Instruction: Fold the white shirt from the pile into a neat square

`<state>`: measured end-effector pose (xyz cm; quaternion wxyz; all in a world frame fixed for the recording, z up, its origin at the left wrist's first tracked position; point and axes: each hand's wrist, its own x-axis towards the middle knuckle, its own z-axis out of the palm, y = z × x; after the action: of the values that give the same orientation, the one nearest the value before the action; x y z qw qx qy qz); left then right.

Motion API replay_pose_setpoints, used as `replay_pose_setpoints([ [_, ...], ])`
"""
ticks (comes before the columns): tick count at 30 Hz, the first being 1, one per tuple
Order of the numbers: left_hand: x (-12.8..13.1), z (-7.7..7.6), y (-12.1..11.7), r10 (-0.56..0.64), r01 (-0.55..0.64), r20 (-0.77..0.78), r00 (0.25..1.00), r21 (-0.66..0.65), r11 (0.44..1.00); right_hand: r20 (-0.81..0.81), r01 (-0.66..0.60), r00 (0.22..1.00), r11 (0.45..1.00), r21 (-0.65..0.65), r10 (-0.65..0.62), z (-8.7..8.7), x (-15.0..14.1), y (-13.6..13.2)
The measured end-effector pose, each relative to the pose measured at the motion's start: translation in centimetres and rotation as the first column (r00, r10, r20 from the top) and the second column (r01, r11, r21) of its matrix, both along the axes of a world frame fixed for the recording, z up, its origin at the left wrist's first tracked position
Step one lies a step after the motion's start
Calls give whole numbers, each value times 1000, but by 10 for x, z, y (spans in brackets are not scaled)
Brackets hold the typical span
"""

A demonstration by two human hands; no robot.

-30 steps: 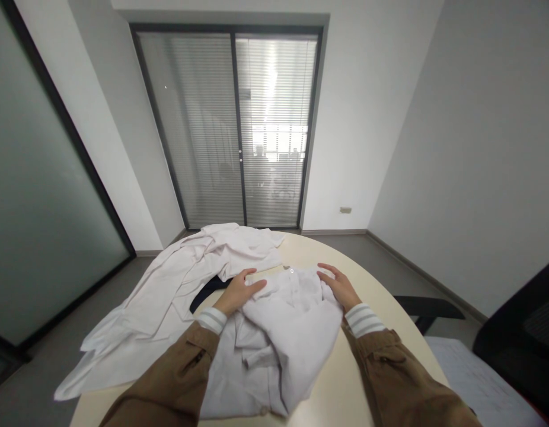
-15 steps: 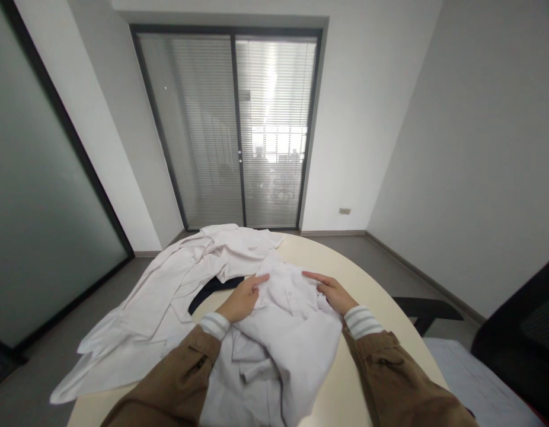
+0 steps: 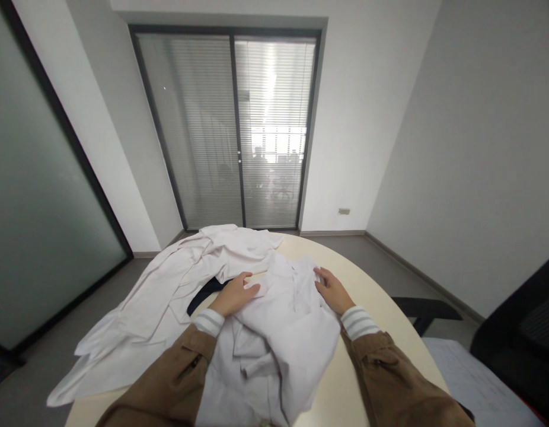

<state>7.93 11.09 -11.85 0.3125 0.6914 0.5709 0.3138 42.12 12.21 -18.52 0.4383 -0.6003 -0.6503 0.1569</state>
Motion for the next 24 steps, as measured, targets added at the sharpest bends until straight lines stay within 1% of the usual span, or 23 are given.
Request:
replay_pose_setpoints([
  [2, -5, 2, 1, -36, 36, 9, 999, -11, 999, 28, 63, 998, 997, 40, -64, -3, 2, 3],
  [4, -9, 1, 4, -58, 58, 27, 998, -4, 998, 57, 109, 992, 993, 39, -111, -7, 5, 7],
  [5, -11, 1, 6, -50, 50, 35, 998, 11, 999, 75, 120, 990, 992, 28, -122, -8, 6, 8],
  [7, -13, 1, 10, 3, -6, 52, 999, 62, 998, 112, 129, 985, 992, 6, -128, -11, 8, 10],
  [10, -14, 1, 15, 119, -137, 122, 985, 153, 979, 137, 162, 977, 987, -1, -160, -15, 9, 11],
  [11, -14, 1, 15, 141, -164, 154, 978, 150, 975, 143, 182, 973, 983, 0, -180, -16, 9, 11],
  [12, -14, 1, 15, 148, -171, 183, 972, 117, 978, 153, 200, 968, 980, -2, -198, -17, 9, 11],
  [13, -14, 0, 14, 144, -159, 203, 968, 56, 986, 167, 214, 963, 977, -5, -210, -17, 9, 10],
  [14, -14, -1, 13, 127, -124, 213, 969, -24, 992, 183, 221, 959, 975, -9, -216, -18, 9, 10],
  [16, -13, -2, 9, 62, -24, 221, 973, -170, 985, 214, 218, 954, 976, -21, -209, -18, 9, 10],
  [18, -11, -1, 5, -30, 95, 272, 962, -229, 969, 218, 216, 954, 976, -23, -206, -17, 9, 9],
  [19, -10, 0, 4, -91, 170, 325, 941, -224, 960, 210, 224, 954, 974, -20, -215, -16, 8, 8],
  [20, -8, 2, 2, -161, 255, 393, 905, -199, 946, 198, 240, 953, 971, -16, -232, -16, 8, 7],
  [22, -5, 7, 0, -295, 412, 537, 791, -111, 904, 180, 296, 941, 955, -22, -287, -14, 9, 5],
  [23, -3, 10, -1, -348, 468, 586, 732, -60, 882, 183, 328, 931, 944, -37, -316, -12, 9, 4],
  [24, -2, 12, -2, -386, 501, 610, 692, -20, 865, 194, 357, 920, 932, -60, -340, -11, 10, 3],
])
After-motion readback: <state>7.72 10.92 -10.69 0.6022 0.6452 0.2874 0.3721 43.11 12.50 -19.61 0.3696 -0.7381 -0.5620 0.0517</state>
